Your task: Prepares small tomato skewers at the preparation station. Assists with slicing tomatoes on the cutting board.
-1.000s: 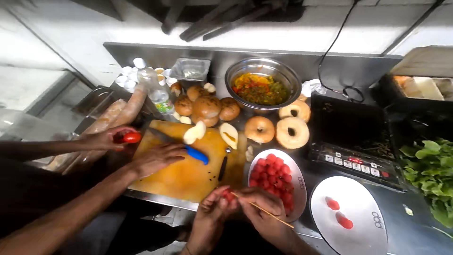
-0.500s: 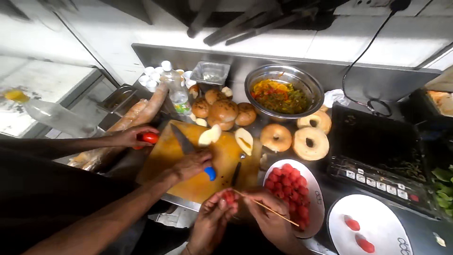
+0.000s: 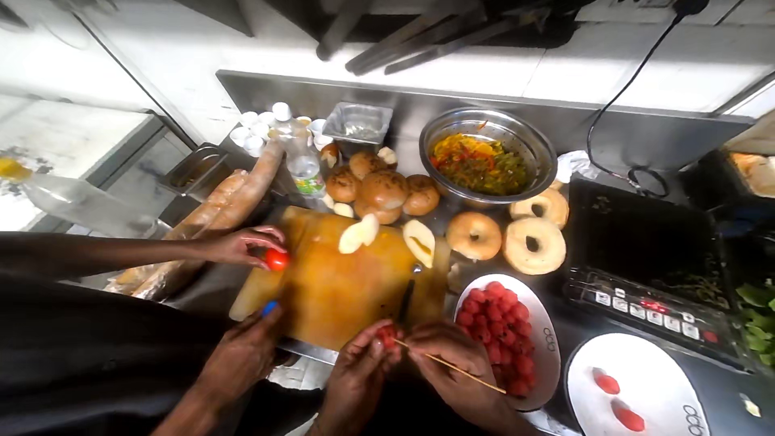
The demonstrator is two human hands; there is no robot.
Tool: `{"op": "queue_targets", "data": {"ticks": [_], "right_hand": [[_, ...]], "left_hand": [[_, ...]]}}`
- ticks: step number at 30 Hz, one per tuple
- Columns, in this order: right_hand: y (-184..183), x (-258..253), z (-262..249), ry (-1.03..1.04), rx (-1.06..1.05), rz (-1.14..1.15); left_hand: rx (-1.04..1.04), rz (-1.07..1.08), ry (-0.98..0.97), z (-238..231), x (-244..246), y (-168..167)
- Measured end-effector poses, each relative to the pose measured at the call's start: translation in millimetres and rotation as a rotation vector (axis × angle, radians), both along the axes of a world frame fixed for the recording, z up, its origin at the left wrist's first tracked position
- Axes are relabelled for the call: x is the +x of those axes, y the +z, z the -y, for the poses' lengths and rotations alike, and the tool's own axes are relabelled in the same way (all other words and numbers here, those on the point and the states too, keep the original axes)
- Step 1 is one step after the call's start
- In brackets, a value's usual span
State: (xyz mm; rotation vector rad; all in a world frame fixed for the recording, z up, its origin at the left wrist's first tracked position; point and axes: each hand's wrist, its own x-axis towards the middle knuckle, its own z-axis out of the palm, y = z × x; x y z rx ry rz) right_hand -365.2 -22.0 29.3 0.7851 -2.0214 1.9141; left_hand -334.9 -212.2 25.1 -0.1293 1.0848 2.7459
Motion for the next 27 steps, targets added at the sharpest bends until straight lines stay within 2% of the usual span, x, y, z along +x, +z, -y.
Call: {"op": "queue_targets", "data": {"ticks": [9,17,27], "right_hand": [[-1,2,2,-0.069,0.040,-0.012],[-2,6,4,-0.009,0.027,-0.012],[-4,8,4,-0.069,0.043,-0.015]], "left_hand": [[-0.031,0.010,0.017,0,5,1],[-0.045,0.005,0.045,1,10,-1],[-0.032,-0.003,0.051,0,12,-2]]}}
